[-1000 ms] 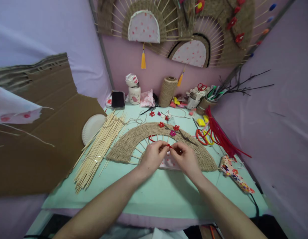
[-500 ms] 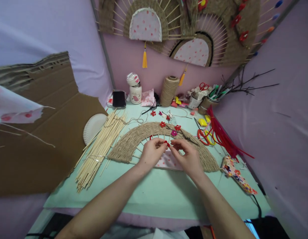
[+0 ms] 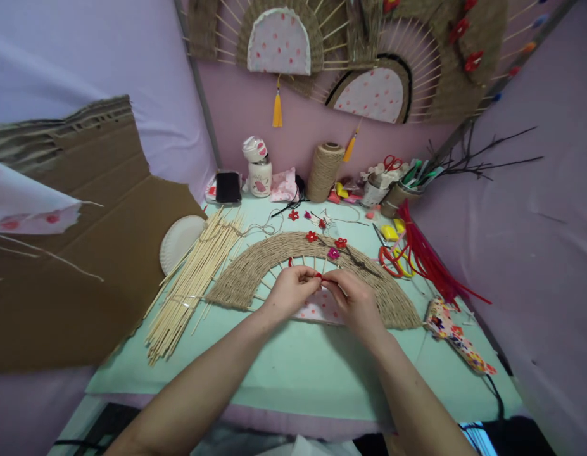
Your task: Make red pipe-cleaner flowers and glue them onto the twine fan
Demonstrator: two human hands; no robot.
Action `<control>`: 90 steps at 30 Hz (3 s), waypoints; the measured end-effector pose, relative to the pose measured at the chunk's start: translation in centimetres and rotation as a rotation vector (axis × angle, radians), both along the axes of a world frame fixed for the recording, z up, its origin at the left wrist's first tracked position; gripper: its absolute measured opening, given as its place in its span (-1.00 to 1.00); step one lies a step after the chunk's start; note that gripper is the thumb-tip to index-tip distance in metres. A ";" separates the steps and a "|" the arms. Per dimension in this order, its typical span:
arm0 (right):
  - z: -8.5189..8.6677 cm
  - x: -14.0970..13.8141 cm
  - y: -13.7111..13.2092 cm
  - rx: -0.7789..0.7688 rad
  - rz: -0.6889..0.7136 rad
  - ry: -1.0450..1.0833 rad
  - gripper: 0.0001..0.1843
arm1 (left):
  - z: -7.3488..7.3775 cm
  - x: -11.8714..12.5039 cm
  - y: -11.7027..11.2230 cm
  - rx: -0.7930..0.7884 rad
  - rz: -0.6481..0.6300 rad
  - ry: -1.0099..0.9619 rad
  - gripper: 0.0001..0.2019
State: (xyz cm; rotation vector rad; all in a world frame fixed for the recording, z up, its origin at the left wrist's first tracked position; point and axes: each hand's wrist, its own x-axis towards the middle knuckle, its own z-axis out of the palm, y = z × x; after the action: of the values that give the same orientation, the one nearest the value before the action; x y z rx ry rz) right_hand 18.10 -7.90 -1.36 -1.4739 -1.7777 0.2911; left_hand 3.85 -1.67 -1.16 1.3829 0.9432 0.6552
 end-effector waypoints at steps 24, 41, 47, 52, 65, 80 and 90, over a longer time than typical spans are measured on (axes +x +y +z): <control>-1.0 -0.9 0.8 -0.117 -0.293 0.502 -0.84 | -0.4 -0.1 0.6 0.094 -0.011 -0.036 -0.77; -1.6 -0.9 0.4 -0.087 -0.258 0.507 -0.88 | -1.7 -0.1 0.9 0.527 -0.089 0.183 -0.76; -1.4 -1.0 0.1 -0.004 -0.211 0.357 -0.90 | -1.8 -0.1 0.9 0.608 -0.063 0.229 -0.78; -1.3 -0.7 -0.1 -0.027 -0.218 0.448 -0.87 | -1.5 -0.2 0.7 0.594 0.053 0.166 -0.76; -1.0 -1.0 -0.5 0.113 -0.165 0.327 -0.91 | -1.8 0.2 0.1 0.626 0.153 0.096 -0.85; -0.7 -0.2 -0.7 0.031 -0.115 0.289 -0.86 | -2.0 0.0 0.2 0.665 0.059 0.119 -0.84; -0.4 0.2 -0.8 0.016 -0.104 0.213 -0.89 | -2.1 0.0 0.2 0.824 0.034 0.185 -0.84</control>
State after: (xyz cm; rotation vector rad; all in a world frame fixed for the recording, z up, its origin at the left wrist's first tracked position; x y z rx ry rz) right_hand 18.34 -8.74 -1.73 -1.4611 -1.5260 0.3649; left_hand 3.83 -1.47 -3.30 2.1841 0.8723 1.0180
